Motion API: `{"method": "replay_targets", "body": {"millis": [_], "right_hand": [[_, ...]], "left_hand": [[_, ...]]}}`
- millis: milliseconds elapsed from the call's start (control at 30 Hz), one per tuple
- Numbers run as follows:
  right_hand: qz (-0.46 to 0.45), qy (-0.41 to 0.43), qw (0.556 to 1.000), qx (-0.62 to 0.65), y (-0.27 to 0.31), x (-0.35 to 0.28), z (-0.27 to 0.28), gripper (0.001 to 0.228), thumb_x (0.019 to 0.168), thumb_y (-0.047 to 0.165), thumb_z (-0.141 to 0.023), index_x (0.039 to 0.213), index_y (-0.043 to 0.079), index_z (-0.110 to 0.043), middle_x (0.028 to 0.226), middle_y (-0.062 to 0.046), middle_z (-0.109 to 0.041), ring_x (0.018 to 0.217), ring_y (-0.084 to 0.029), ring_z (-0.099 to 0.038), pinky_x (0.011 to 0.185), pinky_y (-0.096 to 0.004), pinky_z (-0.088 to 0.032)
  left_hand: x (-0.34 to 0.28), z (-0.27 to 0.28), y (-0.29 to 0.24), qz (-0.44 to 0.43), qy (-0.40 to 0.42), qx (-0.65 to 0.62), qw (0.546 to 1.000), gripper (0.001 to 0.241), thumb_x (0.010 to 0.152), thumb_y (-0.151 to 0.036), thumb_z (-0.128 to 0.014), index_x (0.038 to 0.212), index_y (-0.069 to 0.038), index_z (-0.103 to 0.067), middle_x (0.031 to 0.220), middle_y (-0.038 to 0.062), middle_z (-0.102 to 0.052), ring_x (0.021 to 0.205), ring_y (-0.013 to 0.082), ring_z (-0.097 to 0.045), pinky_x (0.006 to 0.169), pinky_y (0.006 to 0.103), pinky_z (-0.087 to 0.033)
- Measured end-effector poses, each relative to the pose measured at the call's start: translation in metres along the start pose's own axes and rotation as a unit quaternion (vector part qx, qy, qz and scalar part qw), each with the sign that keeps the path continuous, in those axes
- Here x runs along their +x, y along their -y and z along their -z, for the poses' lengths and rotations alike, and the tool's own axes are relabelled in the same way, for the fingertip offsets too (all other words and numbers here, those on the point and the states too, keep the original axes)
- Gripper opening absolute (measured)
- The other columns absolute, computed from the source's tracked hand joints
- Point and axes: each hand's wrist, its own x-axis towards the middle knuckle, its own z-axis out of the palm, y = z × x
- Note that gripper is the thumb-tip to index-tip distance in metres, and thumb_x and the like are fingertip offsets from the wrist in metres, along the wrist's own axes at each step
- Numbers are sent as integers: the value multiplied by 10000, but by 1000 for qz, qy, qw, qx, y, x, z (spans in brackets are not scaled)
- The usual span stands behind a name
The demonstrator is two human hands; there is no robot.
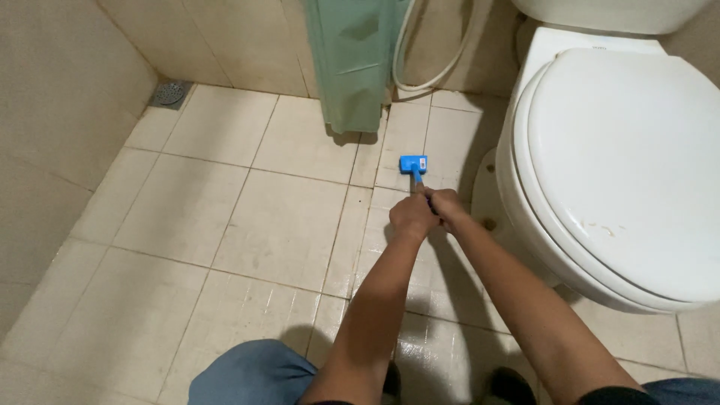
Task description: The person uses a blue scrubbing tool to clean the grout lines on the tiled floor of a bathroom. They scrub along the base of the wall and around the base of the toilet, moving the tool back and forth to remove dirt.
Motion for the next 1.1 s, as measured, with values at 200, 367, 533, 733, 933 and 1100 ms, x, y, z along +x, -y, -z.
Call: {"method": "replay_targets", "body": {"millis": [200,367,533,733,933,1100], "right_hand": [[5,16,999,45,3,6,-8,316,997,183,-583,1123,-75,-714,935,-156,-730,757,-219,-690,599,-370,-570],[27,30,998,39,-10,25,-8,378,1037,152,-426,1217,-2,-720,993,-144,-739,750,-191,-670,590,-346,-549],[25,-4,999,26,-4,24,-1,369,1030,129,-443,1231,0,-724,1011,-155,-735,754,-198,-635,584,-358,-490],[16,-7,998,61,1,26,-5,370,1021,101,-438,1234,-44,-704,1096,-169,-735,914,-211,-704,762,-357,-582],[9,-19,998,57,9,20,-9,441,1040,194,-420,1318,-73,-635,1163,-227,-716,966,-266,-706,781,-405,-586],[-42,-20,998,-31,49,-49,-18,594,1073,469,-347,1416,22,-537,1247,-218,-680,1061,-302,-657,861,-480,-527]], "left_hand": [[17,6,2,0,-5,27,1000,907,736,-376,-825,1527,-190,-422,1103,63,-747,1006,233,-730,789,380,-603],[28,2,5,-13,-29,43,999,829,867,-295,-713,1598,-197,-333,1055,77,-758,969,253,-740,764,393,-592],[30,7,-6,-6,-23,29,999,756,925,-283,-649,1608,-184,-342,1066,68,-762,970,239,-747,764,383,-596],[45,-6,-2,-3,-27,18,999,657,988,-247,-551,1608,-187,-343,1086,63,-762,970,229,-748,750,385,-589],[35,23,-7,5,3,33,999,723,940,-235,-603,1604,-201,-320,1091,48,-748,982,221,-737,740,366,-589],[41,5,-5,-5,-45,20,999,634,1002,-264,-584,1593,-187,-368,1048,38,-777,967,211,-752,747,367,-573]]}}
